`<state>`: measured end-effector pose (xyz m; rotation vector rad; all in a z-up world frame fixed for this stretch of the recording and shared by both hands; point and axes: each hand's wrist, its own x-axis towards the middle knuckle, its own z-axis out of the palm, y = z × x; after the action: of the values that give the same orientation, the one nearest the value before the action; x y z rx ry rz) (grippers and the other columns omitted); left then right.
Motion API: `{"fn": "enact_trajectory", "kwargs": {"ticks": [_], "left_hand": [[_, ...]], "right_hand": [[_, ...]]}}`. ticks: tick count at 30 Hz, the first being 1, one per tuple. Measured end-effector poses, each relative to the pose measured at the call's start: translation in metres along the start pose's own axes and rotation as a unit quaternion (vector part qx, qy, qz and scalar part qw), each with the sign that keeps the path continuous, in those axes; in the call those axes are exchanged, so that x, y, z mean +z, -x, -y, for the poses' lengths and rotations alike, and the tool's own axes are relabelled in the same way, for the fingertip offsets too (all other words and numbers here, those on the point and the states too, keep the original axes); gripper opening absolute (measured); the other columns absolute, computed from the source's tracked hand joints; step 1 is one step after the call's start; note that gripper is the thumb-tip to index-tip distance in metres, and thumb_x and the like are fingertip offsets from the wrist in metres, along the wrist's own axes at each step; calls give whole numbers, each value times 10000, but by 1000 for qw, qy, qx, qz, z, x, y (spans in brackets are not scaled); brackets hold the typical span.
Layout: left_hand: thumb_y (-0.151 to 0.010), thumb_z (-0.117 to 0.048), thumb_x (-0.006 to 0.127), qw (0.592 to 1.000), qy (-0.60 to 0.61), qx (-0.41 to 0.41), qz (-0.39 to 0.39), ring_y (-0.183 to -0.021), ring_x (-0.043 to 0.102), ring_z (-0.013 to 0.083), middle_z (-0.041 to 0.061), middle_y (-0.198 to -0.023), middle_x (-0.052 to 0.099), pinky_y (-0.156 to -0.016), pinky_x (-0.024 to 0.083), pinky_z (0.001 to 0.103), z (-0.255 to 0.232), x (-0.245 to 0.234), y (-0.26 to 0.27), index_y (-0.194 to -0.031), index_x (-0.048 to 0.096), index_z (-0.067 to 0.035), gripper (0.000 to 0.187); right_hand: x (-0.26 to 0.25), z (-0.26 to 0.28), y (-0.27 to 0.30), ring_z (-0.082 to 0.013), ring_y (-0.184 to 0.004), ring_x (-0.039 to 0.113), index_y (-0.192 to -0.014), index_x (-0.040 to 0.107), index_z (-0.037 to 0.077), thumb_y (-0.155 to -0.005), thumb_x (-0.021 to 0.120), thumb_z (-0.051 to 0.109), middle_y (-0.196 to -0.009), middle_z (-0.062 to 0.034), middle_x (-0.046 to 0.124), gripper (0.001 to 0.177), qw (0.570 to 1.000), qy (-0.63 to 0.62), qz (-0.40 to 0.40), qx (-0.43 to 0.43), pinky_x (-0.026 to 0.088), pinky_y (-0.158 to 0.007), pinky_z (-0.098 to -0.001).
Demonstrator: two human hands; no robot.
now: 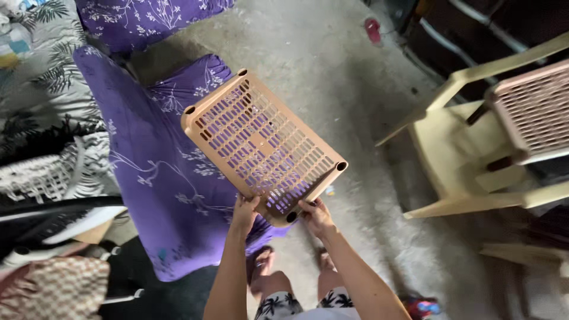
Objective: The person assembles a plastic stool by inserting four legs into a perforated seat base. They repeatedly pick up legs, align them with the seat holes, and press them into place. The person also moves the assembled stool to a nearby chair and retrieves another seat base to continue the process.
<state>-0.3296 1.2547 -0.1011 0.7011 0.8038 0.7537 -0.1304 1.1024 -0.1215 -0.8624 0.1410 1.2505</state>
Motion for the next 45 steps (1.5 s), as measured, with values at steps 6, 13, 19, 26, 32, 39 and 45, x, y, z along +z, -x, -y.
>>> {"fn": "enact_trajectory", "kwargs": {"ticks": [6,13,19,26,32,39,45], "left_hand": [[-869,33,635,986,-162,34,-17,-1122,605,258,113,-1331,585,-906,523,433,-15,-111,-66,-1526,359,-113,727],[-891,-74,709,969,-241,-50,28,-1341,512,249,103,-1519,498,-1119,400,377,-15,-172,-56,-1587,196,-113,866],[-728,-108,744,942,-334,-46,2,-1396,456,331,192,-1521,470,-1151,372,428,-8,-173,-45,-1569,356,-66,927],[-751,-260,842,779,-606,162,-21,-1430,330,515,401,-1497,372,-1212,256,510,5,-134,-54,-1458,410,61,889],[-810,-337,752,793,-592,136,46,-1442,395,428,277,-1521,445,-1204,306,488,21,-52,-20,-1433,495,5,756],[-951,-251,613,890,-374,97,243,-1372,488,326,186,-1468,512,-1118,389,440,44,100,119,-1426,484,-25,541],[-1020,-201,517,881,-260,8,395,-1390,485,280,170,-1479,505,-1110,405,400,106,221,238,-1412,486,-28,430]], "right_hand": [[41,-124,-69,-268,-1025,690,-1235,628,85,-855,715,-79,-1122,-92,705,423,999,-15,-20,-41,577,-892,-434],[82,-205,-82,-279,-956,703,-1192,609,29,-847,687,-82,-1068,-118,702,371,990,-48,-130,-8,598,-833,-454],[82,-204,-83,-294,-912,670,-1172,619,-4,-872,787,28,-1050,-141,663,346,976,91,-198,6,541,-755,-472],[68,-177,-60,-251,-1191,581,-1360,611,117,-817,828,360,-1329,-69,634,633,928,271,-218,133,484,-962,-538],[52,-132,10,-226,-1352,510,-1510,466,115,-914,714,407,-1503,-57,533,708,927,276,-254,28,453,-1065,-517],[22,-55,173,-156,-1265,612,-1324,659,65,-958,637,316,-1329,-31,705,444,923,158,-300,-181,486,-1039,-360],[-42,1,296,-158,-1083,686,-1240,684,18,-1009,580,202,-1181,-78,745,313,861,47,-369,-347,533,-963,-324]]}}
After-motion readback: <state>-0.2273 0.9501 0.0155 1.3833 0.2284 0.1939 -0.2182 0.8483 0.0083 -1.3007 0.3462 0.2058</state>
